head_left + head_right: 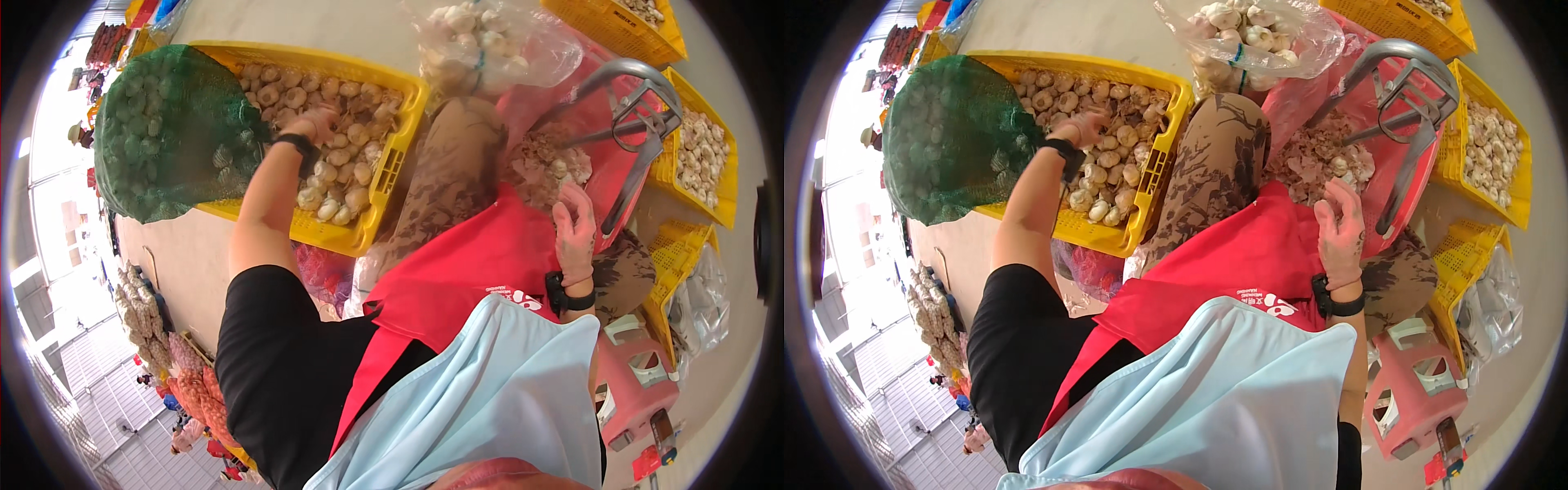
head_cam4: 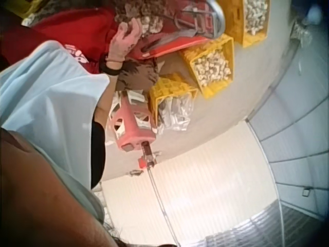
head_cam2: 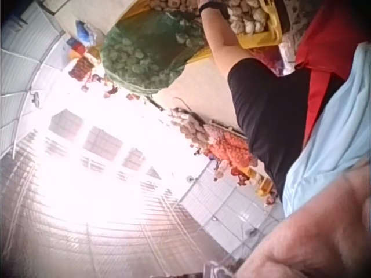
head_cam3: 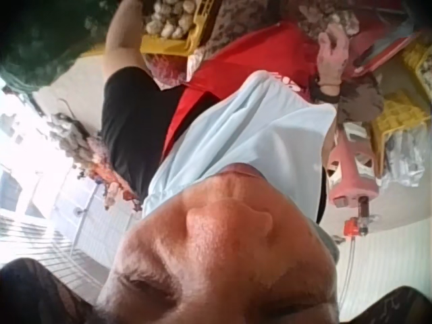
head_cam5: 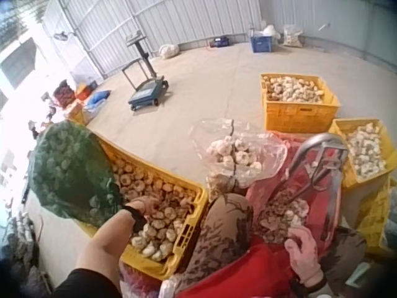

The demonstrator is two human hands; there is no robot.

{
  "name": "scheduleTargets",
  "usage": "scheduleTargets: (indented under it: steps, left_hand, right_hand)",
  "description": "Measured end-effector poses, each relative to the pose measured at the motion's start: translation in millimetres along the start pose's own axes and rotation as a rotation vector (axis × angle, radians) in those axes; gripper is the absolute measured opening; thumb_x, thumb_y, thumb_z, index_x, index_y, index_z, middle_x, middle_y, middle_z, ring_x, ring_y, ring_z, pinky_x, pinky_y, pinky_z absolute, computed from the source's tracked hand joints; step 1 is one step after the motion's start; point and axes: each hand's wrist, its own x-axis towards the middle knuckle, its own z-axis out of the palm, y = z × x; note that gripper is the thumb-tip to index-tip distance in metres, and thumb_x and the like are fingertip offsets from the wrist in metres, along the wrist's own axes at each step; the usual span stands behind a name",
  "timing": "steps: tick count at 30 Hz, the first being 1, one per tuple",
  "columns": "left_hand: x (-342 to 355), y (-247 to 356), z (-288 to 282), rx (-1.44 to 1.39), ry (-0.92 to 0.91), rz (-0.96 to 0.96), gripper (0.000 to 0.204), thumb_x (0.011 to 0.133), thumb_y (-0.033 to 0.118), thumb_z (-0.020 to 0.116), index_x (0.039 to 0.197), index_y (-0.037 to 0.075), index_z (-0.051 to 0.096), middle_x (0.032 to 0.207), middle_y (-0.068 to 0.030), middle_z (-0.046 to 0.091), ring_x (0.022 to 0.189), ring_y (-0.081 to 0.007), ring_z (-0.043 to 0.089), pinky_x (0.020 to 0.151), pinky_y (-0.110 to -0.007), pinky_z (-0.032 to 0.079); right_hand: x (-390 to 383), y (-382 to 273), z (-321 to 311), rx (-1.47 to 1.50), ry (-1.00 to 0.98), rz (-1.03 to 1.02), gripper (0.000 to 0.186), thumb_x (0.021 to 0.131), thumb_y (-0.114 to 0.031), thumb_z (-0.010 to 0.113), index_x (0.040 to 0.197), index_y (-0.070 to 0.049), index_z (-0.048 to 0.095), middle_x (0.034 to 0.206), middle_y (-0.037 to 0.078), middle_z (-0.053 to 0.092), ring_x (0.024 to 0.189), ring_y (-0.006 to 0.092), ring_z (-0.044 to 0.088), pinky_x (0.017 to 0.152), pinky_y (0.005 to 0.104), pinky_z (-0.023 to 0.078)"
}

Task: The person sits on the floor and uses a manual garlic peeler to peel garlic bulbs. They pick up garlic from a yellow crate, operate the peeler over a pink bin, and place the peeled garlic into a plastic bag.

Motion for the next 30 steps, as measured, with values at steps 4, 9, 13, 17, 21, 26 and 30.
scheduleTargets:
  steps: [4,9,13,17,21,26,30]
  left_hand:
    - [-3.3,72.8,17.0,-0.034,0.058,-0.075,0.050,0.085,0.025,0.066,0.133,0.020,0.052,0.130,-0.0102,0.060,0.123,-0.0323,0.052,0.103,-0.049,0.043]
    - [-5.9,60.8,41.5,-0.858,0.161,0.048,0.054,0.084,0.021,0.069,0.135,0.015,0.051,0.121,-0.0095,0.063,0.118,-0.0268,0.056,0.099,-0.044,0.045]
    - [-56.6,77.3,9.5,-1.955,0.072,0.478,0.060,0.080,0.004,0.068,0.136,0.014,0.051,0.125,-0.0143,0.059,0.110,-0.0300,0.062,0.094,-0.043,0.050]
    - [-88.6,120.6,-16.3,-2.189,-0.098,0.879,0.077,0.072,0.007,0.068,0.144,0.011,0.043,0.131,-0.0187,0.054,0.108,-0.0353,0.061,0.088,-0.044,0.052]
    - [-103.0,187.0,-53.8,-2.094,-0.359,0.922,0.091,0.070,0.015,0.069,0.151,0.007,0.028,0.133,-0.0199,0.051,0.098,-0.0320,0.063,0.082,-0.041,0.052]
    - [-109.2,276.7,-95.1,-1.594,-0.128,0.803,0.076,0.085,0.010,0.068,0.148,0.000,0.028,0.131,-0.0095,0.052,0.112,-0.0184,0.056,0.096,-0.032,0.045]
    - [-88.1,320.5,-93.0,-1.616,-0.133,1.036,0.085,0.079,0.002,0.076,0.148,0.000,0.026,0.133,-0.0096,0.051,0.120,-0.0199,0.052,0.104,-0.034,0.042]
  right_hand:
    - [-5.6,-1.1,3.7,-0.094,-0.015,0.006,0.033,0.087,0.005,0.060,0.118,-0.002,0.057,0.126,0.012,0.054,0.103,0.0193,0.057,0.089,0.0297,0.049]
    - [-8.1,-10.3,11.4,-0.067,-0.048,-0.036,0.031,0.087,0.002,0.062,0.118,-0.002,0.057,0.125,0.013,0.055,0.102,0.0197,0.058,0.088,0.0297,0.050]
    - [-6.6,-8.8,14.8,-0.068,-0.062,-0.105,0.032,0.087,0.002,0.062,0.118,-0.002,0.057,0.123,0.013,0.056,0.098,0.0210,0.059,0.085,0.0299,0.052]
    - [12.2,-52.2,36.3,0.014,-0.155,-0.261,0.033,0.086,0.001,0.065,0.118,-0.003,0.058,0.123,0.013,0.056,0.095,0.0207,0.061,0.079,0.0304,0.053]
    - [29.8,-97.9,45.5,0.091,-0.268,-0.363,0.047,0.081,-0.003,0.072,0.124,-0.006,0.055,0.128,0.013,0.052,0.098,0.0234,0.061,0.074,0.0314,0.054]
    - [46.3,-94.5,27.7,0.037,-0.187,-0.532,0.061,0.076,-0.003,0.075,0.131,-0.008,0.050,0.130,0.016,0.049,0.112,0.0333,0.054,0.083,0.0374,0.054]
    - [38.7,-66.9,3.5,0.646,-0.135,0.009,0.061,0.078,0.006,0.068,0.134,-0.002,0.045,0.129,0.013,0.051,0.116,0.0227,0.055,0.095,0.0323,0.050]
